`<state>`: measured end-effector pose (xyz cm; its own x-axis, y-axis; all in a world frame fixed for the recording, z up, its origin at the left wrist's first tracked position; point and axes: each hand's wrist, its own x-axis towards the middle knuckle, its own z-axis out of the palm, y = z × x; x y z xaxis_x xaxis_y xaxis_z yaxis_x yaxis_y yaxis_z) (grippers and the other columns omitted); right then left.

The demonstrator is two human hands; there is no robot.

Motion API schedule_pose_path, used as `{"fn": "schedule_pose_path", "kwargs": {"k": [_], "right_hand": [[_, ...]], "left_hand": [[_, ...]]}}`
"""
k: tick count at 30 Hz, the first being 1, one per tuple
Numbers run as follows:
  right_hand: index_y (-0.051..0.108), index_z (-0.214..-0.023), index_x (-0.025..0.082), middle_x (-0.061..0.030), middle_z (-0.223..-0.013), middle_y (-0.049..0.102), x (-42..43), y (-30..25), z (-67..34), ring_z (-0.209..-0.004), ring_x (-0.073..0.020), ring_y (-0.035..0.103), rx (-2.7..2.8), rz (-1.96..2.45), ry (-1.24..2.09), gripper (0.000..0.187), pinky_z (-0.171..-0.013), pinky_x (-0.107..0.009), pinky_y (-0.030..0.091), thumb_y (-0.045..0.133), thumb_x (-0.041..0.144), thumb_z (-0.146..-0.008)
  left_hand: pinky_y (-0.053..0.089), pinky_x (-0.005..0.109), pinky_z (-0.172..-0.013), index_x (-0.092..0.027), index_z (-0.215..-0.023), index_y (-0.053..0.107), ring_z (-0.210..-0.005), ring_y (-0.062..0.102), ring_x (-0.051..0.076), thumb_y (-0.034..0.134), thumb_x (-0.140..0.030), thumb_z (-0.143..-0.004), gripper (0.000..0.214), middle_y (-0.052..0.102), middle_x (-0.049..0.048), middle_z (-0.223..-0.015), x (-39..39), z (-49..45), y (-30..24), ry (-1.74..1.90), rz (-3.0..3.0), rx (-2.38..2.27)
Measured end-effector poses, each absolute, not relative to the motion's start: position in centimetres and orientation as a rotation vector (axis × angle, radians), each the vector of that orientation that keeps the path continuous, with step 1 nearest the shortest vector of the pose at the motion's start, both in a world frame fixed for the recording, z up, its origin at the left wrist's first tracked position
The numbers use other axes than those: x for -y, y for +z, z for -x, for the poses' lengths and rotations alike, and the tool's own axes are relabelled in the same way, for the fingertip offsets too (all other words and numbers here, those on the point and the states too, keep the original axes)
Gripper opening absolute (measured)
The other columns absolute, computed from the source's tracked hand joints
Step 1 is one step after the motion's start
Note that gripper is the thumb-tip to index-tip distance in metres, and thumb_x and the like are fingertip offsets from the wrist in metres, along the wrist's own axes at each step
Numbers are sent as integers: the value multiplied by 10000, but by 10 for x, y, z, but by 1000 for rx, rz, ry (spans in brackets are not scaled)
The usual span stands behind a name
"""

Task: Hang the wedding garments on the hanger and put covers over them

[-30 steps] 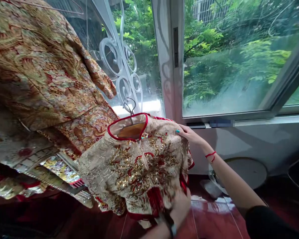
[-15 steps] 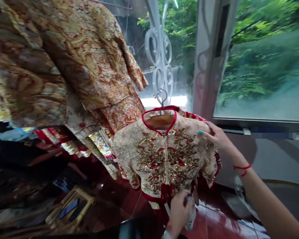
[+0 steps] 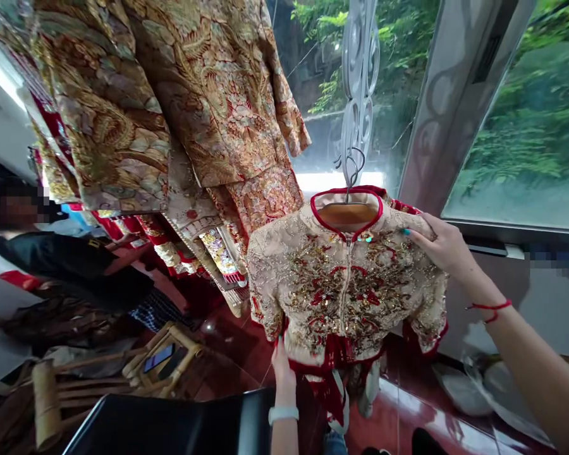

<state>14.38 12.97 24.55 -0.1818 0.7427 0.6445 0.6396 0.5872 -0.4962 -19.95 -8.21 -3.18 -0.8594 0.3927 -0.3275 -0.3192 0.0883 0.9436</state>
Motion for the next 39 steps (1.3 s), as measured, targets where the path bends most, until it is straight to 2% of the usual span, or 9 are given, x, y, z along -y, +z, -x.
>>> {"fn": "schedule_pose_path", "kwargs": {"k": [8, 12, 15, 19, 24, 28, 33, 36, 39], "right_hand": [[682, -1099, 187, -119, -985, 731, -131, 260, -150, -860, -288, 669, 1930, 1104, 164, 533, -750, -374, 513, 412, 613, -923], [671, -1150, 195, -113, -1096, 715, -131, 257, -157, -978, -294, 656, 1856, 1013, 277, 565, -838, -386, 509, 428, 644, -906], [663, -1172, 215, -78, -1040, 725, -134, 247, -171, -943, -251, 658, 1720, 962, 483, 562, -796, -346, 524, 468, 655, -882], [750, -941, 193, -72, -866, 741, -139, 238, -193, -834, -252, 654, 1641, 966, 645, 565, -737, -354, 532, 583, 704, -768], [761, -725, 204, -54, -751, 724, -138, 243, -200, -717, -239, 623, 1629, 952, 616, 449, -656, -352, 494, 653, 639, -731], [738, -691, 191, -41, -685, 680, -142, 245, -191, -640, -202, 574, 1529, 965, 541, 417, -578, -313, 436, 650, 595, -746], [612, -585, 178, -23, -561, 552, -155, 246, -186, -597, -186, 530, 1496, 1028, 663, 552, -517, -288, 400, 608, 713, -721], [675, -868, 187, -66, -836, 680, -135, 230, -191, -826, -231, 624, 1529, 956, 676, 512, -687, -321, 513, 547, 680, -812], [529, -1301, 247, -112, -1244, 631, -97, 196, -192, -1052, -246, 629, 1473, 949, 633, 549, -861, -382, 535, 560, 571, -858]], "left_hand": [[557, 442, -773, -206, -682, 543, -705, 666, 259, 530, -319, -736, 126, 626, 55, -665, 69, 171, -47, 1661, -3, -1942], [472, 535, -902, -244, -695, 449, -926, 613, 355, 526, -307, -697, 99, 542, 64, -745, 72, 167, -24, 1657, -66, -2155], [408, 534, -979, -245, -856, 427, -1088, 497, 356, 563, -337, -700, 226, 471, 90, -958, 85, 171, 20, 1810, -285, -2363], [430, 515, -922, -217, -992, 467, -930, 480, 274, 593, -419, -750, 339, 428, 53, -949, 76, 192, 133, 2165, -1038, -2445], [341, 557, -1040, -162, -1251, 500, -1179, 431, 353, 661, -635, -703, 742, 521, 140, -1194, 1, 226, 277, 1848, -1907, -2319], [393, 512, -1012, -166, -1240, 573, -1108, 520, 338, 637, -719, -695, 779, 588, 135, -1144, -44, 225, 301, 1510, -2175, -2224], [389, 519, -1027, -168, -1187, 626, -1134, 526, 344, 687, -707, -666, 752, 608, 137, -1148, -46, 208, 291, 1720, -2014, -2370], [356, 508, -1082, -167, -1250, 586, -1210, 498, 335, 694, -660, -694, 750, 582, 145, -1238, -31, 211, 286, 1770, -2006, -2226], [329, 459, -1130, -179, -1402, 428, -1298, 454, 303, 702, -596, -717, 848, 478, 155, -1406, -12, 229, 259, 1871, -1801, -1976]]}}
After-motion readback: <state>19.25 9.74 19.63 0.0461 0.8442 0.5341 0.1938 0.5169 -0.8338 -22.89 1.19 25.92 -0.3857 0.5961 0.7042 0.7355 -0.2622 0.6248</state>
